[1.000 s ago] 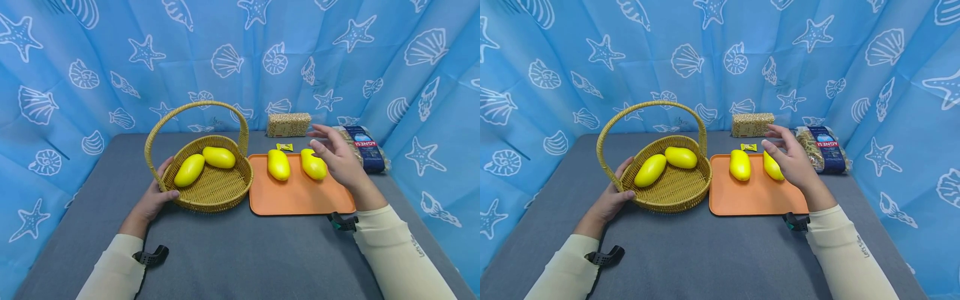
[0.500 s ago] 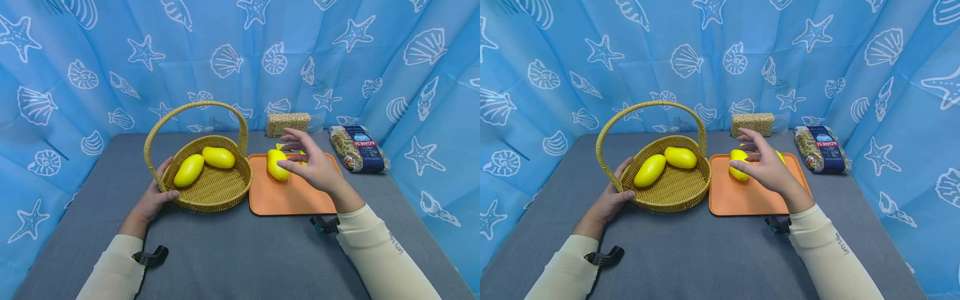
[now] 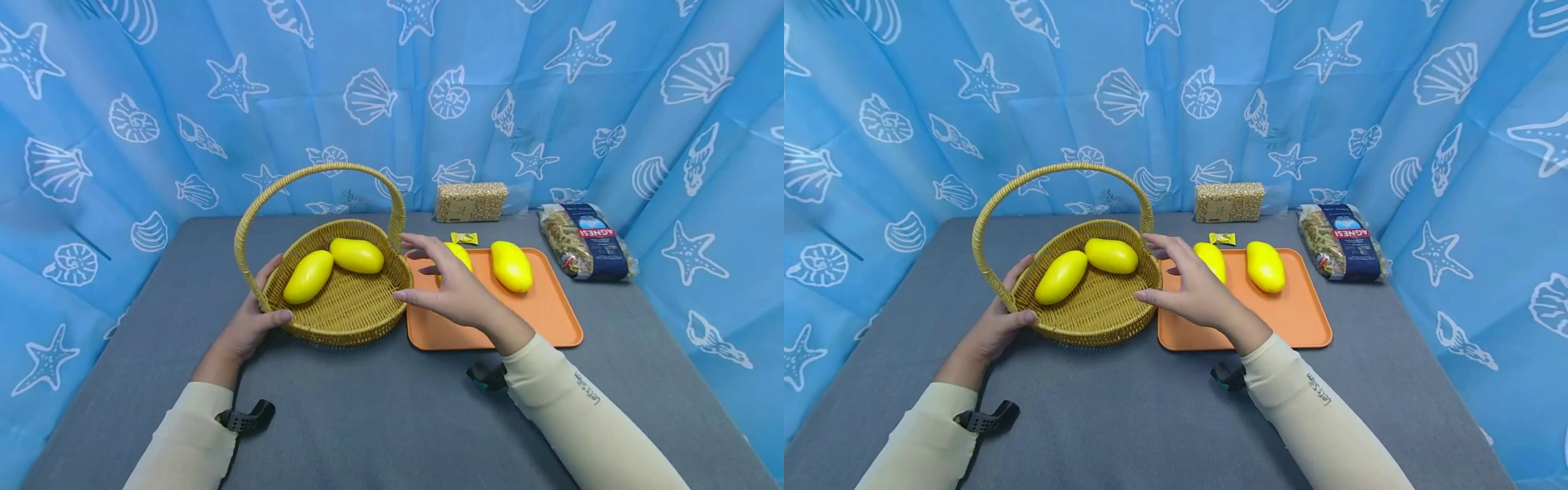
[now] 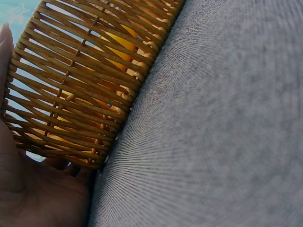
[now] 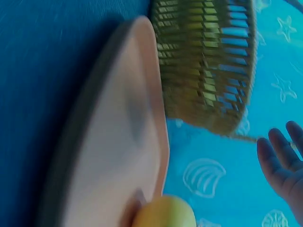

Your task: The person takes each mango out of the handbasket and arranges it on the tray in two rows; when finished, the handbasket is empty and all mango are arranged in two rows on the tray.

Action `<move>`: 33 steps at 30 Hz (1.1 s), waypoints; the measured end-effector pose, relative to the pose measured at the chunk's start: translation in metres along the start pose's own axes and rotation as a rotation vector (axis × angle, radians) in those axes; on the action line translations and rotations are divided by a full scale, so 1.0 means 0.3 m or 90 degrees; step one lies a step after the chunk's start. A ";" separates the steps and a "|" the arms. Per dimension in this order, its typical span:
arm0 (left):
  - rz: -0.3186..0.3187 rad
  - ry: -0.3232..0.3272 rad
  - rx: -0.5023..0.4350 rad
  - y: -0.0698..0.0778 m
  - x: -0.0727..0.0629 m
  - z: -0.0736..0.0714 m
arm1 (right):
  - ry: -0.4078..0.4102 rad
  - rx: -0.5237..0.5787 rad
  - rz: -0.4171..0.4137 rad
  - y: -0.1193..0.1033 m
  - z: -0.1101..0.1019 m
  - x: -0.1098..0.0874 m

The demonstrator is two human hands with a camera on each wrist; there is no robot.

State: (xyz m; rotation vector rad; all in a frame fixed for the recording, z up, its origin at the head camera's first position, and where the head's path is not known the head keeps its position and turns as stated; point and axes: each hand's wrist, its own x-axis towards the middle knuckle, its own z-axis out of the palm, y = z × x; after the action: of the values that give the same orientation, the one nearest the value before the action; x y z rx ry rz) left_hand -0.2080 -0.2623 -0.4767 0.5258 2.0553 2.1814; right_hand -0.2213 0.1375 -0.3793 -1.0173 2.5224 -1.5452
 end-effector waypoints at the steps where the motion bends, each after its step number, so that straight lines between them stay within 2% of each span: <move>1: 0.001 -0.001 -0.001 0.000 0.000 0.000 | -0.005 -0.002 -0.004 0.000 0.015 0.009; 9: 0.002 -0.003 -0.006 -0.003 0.001 0.000 | -0.027 -0.014 -0.010 0.011 0.106 0.090; 19: -0.004 0.002 -0.003 0.002 0.001 0.006 | -0.035 -0.041 0.030 0.034 0.156 0.186; 24: -0.001 0.001 -0.004 0.006 0.002 0.008 | -0.043 -0.096 0.064 0.039 0.172 0.231; 33: 0.001 0.004 0.005 0.008 -0.001 0.008 | -0.146 -0.225 0.162 0.041 0.213 0.304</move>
State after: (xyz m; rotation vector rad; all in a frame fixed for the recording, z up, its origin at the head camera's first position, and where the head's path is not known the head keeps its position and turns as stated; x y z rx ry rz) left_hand -0.2065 -0.2604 -0.4745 0.5227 2.0687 2.1784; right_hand -0.2782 0.0422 -0.3937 -0.8003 2.6804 -0.8865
